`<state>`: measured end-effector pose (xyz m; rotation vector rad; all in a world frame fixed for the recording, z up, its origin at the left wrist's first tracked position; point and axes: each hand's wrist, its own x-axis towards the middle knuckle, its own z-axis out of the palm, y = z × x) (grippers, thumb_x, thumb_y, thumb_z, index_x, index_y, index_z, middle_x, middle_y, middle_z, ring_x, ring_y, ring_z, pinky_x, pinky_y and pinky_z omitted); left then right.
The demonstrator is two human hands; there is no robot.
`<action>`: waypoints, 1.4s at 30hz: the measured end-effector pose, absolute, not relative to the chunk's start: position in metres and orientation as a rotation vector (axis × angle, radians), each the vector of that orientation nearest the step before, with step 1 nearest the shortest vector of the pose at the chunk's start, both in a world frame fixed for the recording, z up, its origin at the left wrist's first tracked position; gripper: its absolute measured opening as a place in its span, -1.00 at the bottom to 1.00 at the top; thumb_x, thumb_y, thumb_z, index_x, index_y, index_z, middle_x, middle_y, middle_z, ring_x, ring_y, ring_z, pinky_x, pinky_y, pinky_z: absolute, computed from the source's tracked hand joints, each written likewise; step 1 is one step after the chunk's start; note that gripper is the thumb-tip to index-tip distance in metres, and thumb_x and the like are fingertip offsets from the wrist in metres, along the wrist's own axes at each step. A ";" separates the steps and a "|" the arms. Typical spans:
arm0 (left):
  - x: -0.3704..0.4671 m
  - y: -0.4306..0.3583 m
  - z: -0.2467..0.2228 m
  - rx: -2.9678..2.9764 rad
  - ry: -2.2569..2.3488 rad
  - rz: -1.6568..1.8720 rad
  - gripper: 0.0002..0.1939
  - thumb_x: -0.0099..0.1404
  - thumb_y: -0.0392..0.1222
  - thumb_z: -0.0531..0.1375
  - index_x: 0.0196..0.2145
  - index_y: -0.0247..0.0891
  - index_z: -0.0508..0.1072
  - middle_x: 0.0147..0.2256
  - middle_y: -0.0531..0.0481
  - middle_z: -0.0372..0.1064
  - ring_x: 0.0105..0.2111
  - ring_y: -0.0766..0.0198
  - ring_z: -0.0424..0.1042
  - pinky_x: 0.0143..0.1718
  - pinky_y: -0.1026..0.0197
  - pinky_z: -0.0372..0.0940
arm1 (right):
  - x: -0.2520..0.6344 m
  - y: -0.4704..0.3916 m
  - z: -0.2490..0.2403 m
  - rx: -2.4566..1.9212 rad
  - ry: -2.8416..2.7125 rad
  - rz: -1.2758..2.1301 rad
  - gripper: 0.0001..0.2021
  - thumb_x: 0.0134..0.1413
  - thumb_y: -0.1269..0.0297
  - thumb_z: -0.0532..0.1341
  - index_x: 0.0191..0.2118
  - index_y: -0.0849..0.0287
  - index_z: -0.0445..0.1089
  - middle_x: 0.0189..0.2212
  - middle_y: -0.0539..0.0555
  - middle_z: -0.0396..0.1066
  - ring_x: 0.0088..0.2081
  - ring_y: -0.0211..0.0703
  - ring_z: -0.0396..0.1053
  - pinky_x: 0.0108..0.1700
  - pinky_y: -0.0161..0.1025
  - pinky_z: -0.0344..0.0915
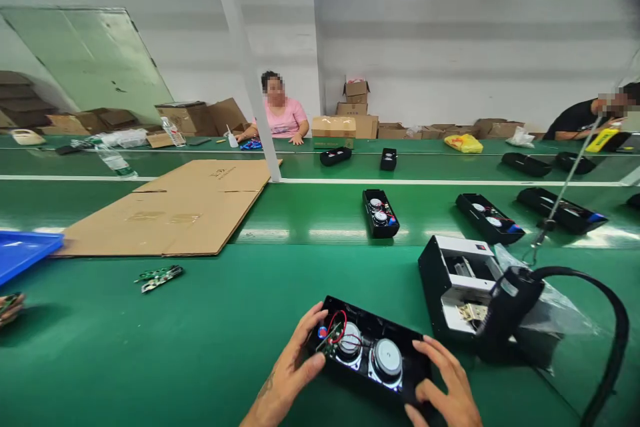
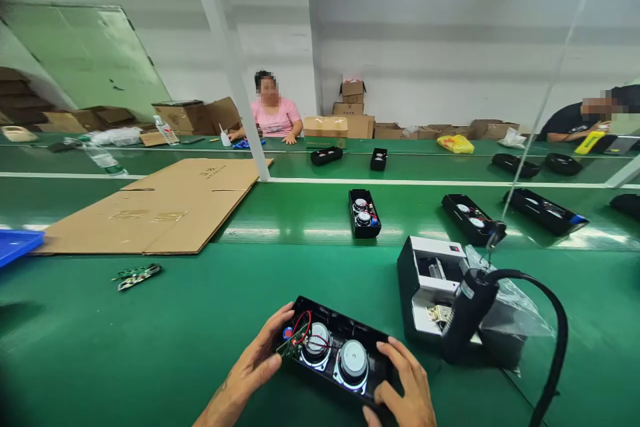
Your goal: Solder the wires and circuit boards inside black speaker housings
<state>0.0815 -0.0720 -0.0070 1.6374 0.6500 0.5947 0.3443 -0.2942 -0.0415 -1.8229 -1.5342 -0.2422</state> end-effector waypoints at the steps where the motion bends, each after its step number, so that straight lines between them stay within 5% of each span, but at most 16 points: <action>1: 0.080 -0.073 -0.005 1.712 0.626 0.550 -0.16 0.35 0.47 0.30 0.43 0.05 0.38 0.55 -0.13 0.05 0.54 -0.24 0.07 0.50 -0.34 0.06 | 0.353 -0.300 -0.043 -1.839 -1.570 -0.283 -0.86 0.12 0.38 0.37 -0.40 0.04 0.44 0.28 0.22 0.49 0.31 0.44 0.42 0.13 0.29 0.51; 5: 0.085 -0.076 0.007 1.996 0.647 0.399 -0.09 0.24 0.25 0.49 0.45 0.15 0.32 0.55 -0.14 0.04 0.55 -0.37 -0.05 0.45 -0.56 -0.03 | 0.368 -0.315 -0.053 -1.890 -1.606 -0.325 -0.91 0.16 0.37 0.35 -0.34 0.04 0.47 0.30 0.27 0.45 0.31 0.39 0.41 0.09 0.25 0.59; 8: 0.098 -0.078 0.020 2.142 0.643 0.375 -0.34 0.29 -0.03 0.50 0.31 0.06 0.49 0.42 -0.16 0.32 0.55 -0.39 -0.05 0.44 -0.65 -0.09 | 0.363 -0.317 -0.058 -1.908 -1.539 -0.277 -0.90 0.18 0.39 0.33 -0.34 0.05 0.46 0.33 0.27 0.41 0.32 0.35 0.41 0.14 0.21 0.59; 11: 0.111 -0.078 0.030 2.214 0.652 0.436 -0.73 0.35 -0.19 0.39 0.00 -0.07 0.57 0.16 -0.12 0.57 0.50 -0.31 0.14 0.47 -0.62 -0.06 | 0.356 -0.321 -0.057 -1.883 -1.455 -0.212 -0.96 0.24 0.33 0.35 -0.21 0.03 0.53 0.31 0.24 0.45 0.28 0.31 0.47 0.15 0.14 0.60; 13: 0.118 -0.077 0.032 2.255 0.629 0.485 -0.90 0.37 -0.25 0.34 -0.19 -0.10 0.50 -0.07 -0.04 0.63 0.45 -0.25 0.28 0.48 -0.59 -0.03 | 0.354 -0.323 -0.053 -1.855 -1.366 -0.179 -0.80 0.28 0.25 0.36 0.00 0.01 0.55 0.27 0.24 0.49 0.21 0.25 0.54 0.15 0.07 0.61; 18: 0.137 -0.077 0.017 2.394 0.362 0.801 -0.80 0.40 -0.42 0.19 -0.33 -0.13 0.35 -0.30 0.09 0.57 0.26 -0.02 0.53 0.47 -0.45 0.14 | 0.345 -0.302 -0.027 -1.810 -1.167 -0.141 -0.72 0.38 0.24 0.31 0.15 -0.01 0.52 0.18 0.19 0.57 0.17 0.13 0.59 0.15 -0.06 0.59; 26: 0.143 -0.080 0.014 2.484 0.185 1.064 -0.76 0.43 -0.45 0.20 -0.34 -0.15 0.37 -0.24 0.08 0.64 0.12 0.12 0.61 0.39 -0.23 0.34 | 0.306 -0.222 0.031 -1.701 -1.172 0.535 -0.67 0.46 -0.01 0.21 0.07 -0.03 0.65 0.01 0.13 0.71 0.02 0.08 0.66 0.12 -0.09 0.54; 32: 0.119 -0.086 0.027 2.457 0.393 0.768 -0.67 0.33 0.12 0.47 -0.21 -0.14 0.54 0.18 -0.17 0.54 0.30 -0.13 0.49 0.40 -0.31 0.33 | 0.321 -0.219 0.017 -1.540 -0.823 0.729 -0.59 0.18 -0.17 0.41 -0.18 0.11 0.65 -0.27 0.12 0.68 -0.26 0.02 0.61 -0.19 -0.17 0.53; 34: 0.118 -0.088 0.030 2.441 0.411 0.702 -0.74 0.43 0.10 0.40 -0.15 -0.11 0.57 0.22 -0.15 0.50 0.35 -0.10 0.43 0.43 -0.29 0.29 | 0.327 -0.223 0.013 -1.429 -0.723 0.712 -0.57 0.07 -0.18 0.48 -0.22 0.13 0.62 -0.25 0.15 0.66 -0.20 0.04 0.62 -0.12 -0.15 0.55; 38: 0.125 -0.085 0.032 2.446 0.412 0.650 -0.85 0.57 -0.09 0.24 -0.20 -0.10 0.55 0.04 -0.04 0.60 0.25 0.04 0.53 0.47 -0.26 0.23 | 0.329 -0.230 0.010 -1.335 -0.676 0.647 -0.62 0.00 -0.06 0.55 -0.22 0.12 0.60 -0.21 0.16 0.64 -0.12 0.04 0.62 0.01 -0.13 0.56; 42: 0.136 -0.076 0.026 2.436 0.459 0.701 -0.86 0.57 -0.09 0.24 -0.19 -0.10 0.54 -0.20 0.05 0.64 0.00 0.12 0.66 0.43 -0.23 0.33 | 0.326 -0.233 0.005 -1.301 -0.642 0.598 -0.68 0.01 0.04 0.55 -0.19 0.12 0.63 -0.24 0.14 0.63 -0.16 0.00 0.63 0.00 -0.16 0.59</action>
